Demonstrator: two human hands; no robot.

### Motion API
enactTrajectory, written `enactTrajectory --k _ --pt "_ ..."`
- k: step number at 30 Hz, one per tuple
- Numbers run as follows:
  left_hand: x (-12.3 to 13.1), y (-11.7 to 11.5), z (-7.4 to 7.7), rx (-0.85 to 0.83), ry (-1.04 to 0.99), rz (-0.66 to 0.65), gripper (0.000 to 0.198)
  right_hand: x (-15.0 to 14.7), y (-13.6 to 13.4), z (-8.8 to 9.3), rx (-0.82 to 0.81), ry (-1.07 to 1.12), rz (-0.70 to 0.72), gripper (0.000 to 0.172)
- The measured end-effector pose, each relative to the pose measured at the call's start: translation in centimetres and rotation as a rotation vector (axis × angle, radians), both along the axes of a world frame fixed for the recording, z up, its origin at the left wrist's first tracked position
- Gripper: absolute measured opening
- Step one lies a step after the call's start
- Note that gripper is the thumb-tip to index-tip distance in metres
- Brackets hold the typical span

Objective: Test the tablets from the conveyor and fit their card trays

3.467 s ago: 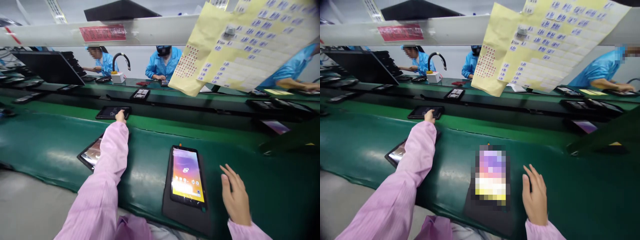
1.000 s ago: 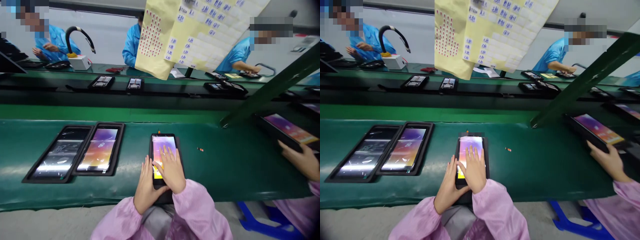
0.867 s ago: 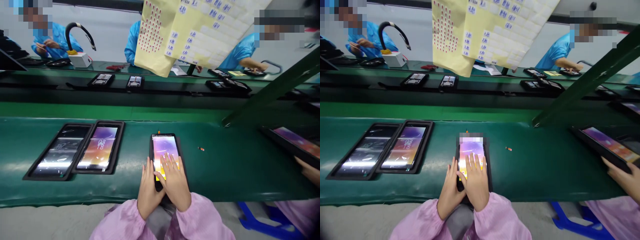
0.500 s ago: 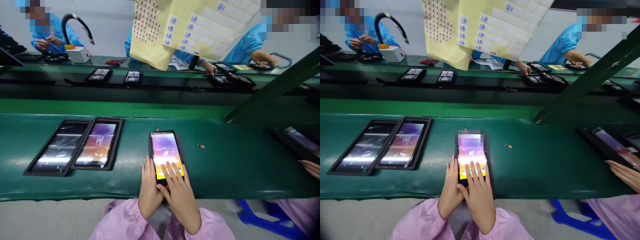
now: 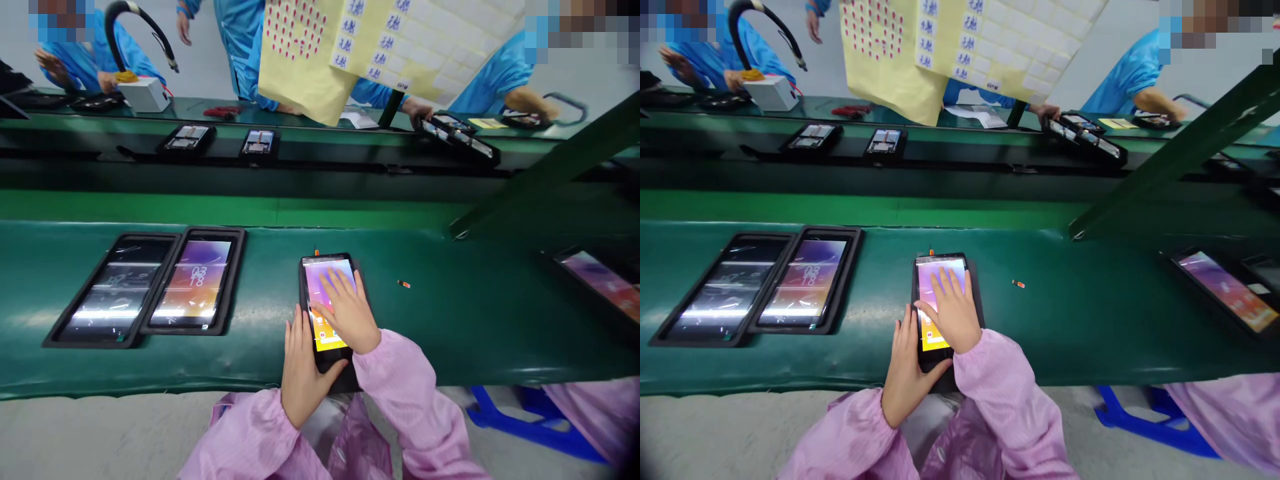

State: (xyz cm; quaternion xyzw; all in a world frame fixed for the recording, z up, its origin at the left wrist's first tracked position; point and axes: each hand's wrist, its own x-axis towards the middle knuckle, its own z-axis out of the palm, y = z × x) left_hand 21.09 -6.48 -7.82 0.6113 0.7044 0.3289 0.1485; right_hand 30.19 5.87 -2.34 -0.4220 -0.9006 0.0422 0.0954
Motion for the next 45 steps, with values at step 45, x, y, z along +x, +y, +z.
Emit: enactTrajectory --k 45 --pt "-4.8 11.3 9.1 0.138 -1.736 0.216 0.052 8.9 -3.2 -3.5 0.422 0.186 -0.045 0.091"
